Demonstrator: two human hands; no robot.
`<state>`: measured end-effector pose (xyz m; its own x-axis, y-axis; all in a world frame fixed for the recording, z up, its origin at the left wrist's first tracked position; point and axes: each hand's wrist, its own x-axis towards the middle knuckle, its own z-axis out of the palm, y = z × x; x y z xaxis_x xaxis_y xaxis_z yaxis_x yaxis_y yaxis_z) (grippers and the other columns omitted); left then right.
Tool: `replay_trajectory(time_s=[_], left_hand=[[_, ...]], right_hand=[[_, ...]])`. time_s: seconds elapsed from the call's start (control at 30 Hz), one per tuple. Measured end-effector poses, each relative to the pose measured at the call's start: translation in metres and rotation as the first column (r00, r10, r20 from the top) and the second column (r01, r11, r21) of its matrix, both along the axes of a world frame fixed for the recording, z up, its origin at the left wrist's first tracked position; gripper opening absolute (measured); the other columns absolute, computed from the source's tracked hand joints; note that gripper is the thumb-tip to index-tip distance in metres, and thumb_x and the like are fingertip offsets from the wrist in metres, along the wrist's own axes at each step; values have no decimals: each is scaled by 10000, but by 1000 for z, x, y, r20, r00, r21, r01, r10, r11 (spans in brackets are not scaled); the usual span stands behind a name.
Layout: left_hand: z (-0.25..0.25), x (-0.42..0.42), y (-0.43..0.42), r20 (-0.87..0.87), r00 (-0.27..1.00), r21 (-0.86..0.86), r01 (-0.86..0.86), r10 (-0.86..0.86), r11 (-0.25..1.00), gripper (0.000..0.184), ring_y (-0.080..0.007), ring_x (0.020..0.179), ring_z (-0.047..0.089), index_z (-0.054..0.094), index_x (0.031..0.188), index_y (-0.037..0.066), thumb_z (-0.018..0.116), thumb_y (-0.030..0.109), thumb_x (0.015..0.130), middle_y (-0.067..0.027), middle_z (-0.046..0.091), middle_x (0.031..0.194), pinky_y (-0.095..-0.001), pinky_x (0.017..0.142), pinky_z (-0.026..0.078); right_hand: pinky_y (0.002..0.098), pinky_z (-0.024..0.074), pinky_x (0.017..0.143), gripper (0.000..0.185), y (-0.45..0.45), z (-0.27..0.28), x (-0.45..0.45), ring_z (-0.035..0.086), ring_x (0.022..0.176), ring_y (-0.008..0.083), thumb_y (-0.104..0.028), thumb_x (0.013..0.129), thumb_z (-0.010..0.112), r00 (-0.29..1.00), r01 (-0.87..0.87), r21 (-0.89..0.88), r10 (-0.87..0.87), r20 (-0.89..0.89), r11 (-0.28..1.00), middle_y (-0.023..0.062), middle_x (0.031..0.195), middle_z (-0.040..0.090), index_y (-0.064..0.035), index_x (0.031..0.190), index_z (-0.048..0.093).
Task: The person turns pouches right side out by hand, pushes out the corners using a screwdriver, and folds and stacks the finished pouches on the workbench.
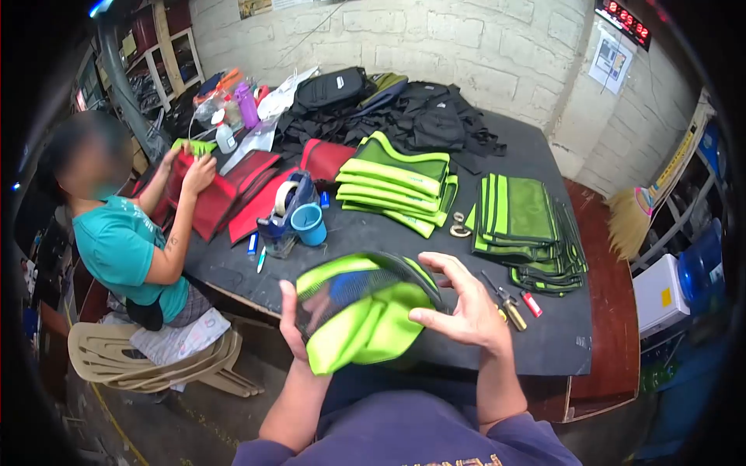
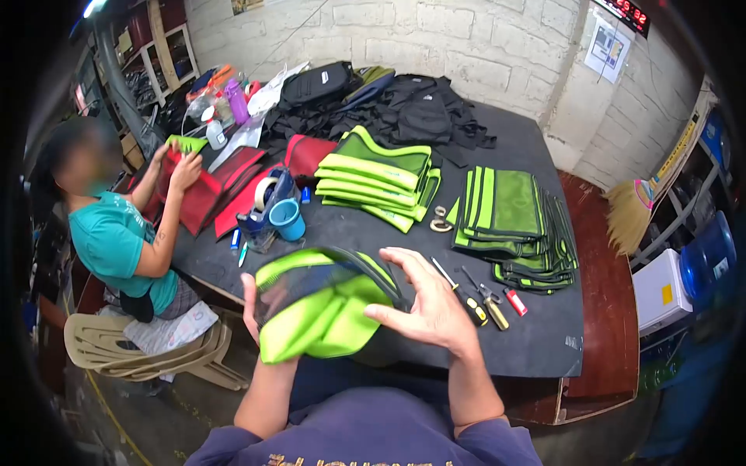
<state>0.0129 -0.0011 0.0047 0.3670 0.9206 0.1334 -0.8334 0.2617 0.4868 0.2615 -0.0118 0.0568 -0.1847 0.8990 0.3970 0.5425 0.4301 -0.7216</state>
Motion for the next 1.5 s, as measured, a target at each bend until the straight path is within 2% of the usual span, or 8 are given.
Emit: replay_trajectory(time_s=[0.23, 0.3, 0.4, 0.53, 0.8, 1.1, 1.37, 1.5], left_hand=[[-79, 0, 2, 219, 976, 89, -3, -17, 996, 729, -395, 1414, 521, 424, 1567, -23, 475, 513, 1076, -233, 536, 1524, -505, 1220, 377], [-78, 5, 17, -433, 860, 185, -208, 270, 961, 605, -268, 1259, 597, 491, 1486, 12, 639, 375, 1025, -183, 596, 1432, -390, 1066, 469], [-46, 8, 2, -630, 586, 385, -335, 510, 860, 586, -236, 1252, 608, 508, 1474, 19, 734, 216, 970, -157, 628, 1375, -370, 1071, 476], [30, 34, -22, -549, 97, 829, -67, 830, 555, 616, -160, 1146, 641, 519, 1452, 8, 764, 34, 887, -94, 687, 1259, -303, 998, 512], [-2, 31, 3, -428, 685, 418, -428, 590, 801, 442, -119, 1034, 679, 644, 1254, -18, 663, -98, 820, -76, 722, 1155, -276, 940, 546], [-43, -4, 6, -619, 627, 484, -169, 473, 858, 272, -79, 861, 649, 686, 1030, -14, 656, -72, 767, -31, 718, 946, -247, 773, 523], [-19, -22, -20, -698, 605, 507, 39, 384, 861, 72, -74, 732, 640, 703, 890, 4, 709, 41, 829, -24, 713, 810, -263, 664, 496], [-12, -39, -23, -594, 746, 33, 397, -301, 917, 109, -113, 708, 680, 707, 967, -5, 687, 78, 900, -34, 726, 802, -280, 652, 517]], right_hand=[[271, 526, 898, 199, 28, -39, -19, 666, 973, 133, -15, 1016, 633, 221, -299, -326, -268, -938, 897, 64, 1135, 722, -8, 1206, 692], [259, 524, 884, 170, 24, -40, -18, 670, 932, 132, 4, 1010, 631, -101, -304, -307, -351, -931, 902, 59, 1108, 719, -2, 1165, 701], [274, 536, 863, 214, 26, -44, -10, 686, 933, 168, 30, 972, 664, 757, 215, 132, -80, -648, 968, 69, 1117, 714, -15, 1180, 685], [286, 535, 886, 226, 8, -25, -38, 659, 963, 139, 23, 960, 692, 949, 153, 331, -45, -311, 931, 97, 1207, 708, -21, 1182, 686], [284, 546, 757, 355, -9, -17, -61, 682, 765, 217, 99, 793, 706, 976, 176, 241, -138, -166, 954, 132, 1066, 709, 3, 1135, 709], [301, 546, 753, 271, -10, -40, -30, 716, 860, 165, 70, 830, 632, 927, -222, -76, 186, -327, 972, 108, 895, 742, 8, 1068, 746], [319, 569, 884, 274, 25, -76, -3, 735, 1009, 229, -53, 863, 741, 601, -789, -462, 348, -720, 406, 172, 1128, 771, 109, 1083, 757], [318, 554, 924, 305, 16, -90, -19, 721, 988, 179, -85, 915, 749, 533, -798, -495, 17, -846, 344, 100, 1096, 769, 67, 1179, 727]])
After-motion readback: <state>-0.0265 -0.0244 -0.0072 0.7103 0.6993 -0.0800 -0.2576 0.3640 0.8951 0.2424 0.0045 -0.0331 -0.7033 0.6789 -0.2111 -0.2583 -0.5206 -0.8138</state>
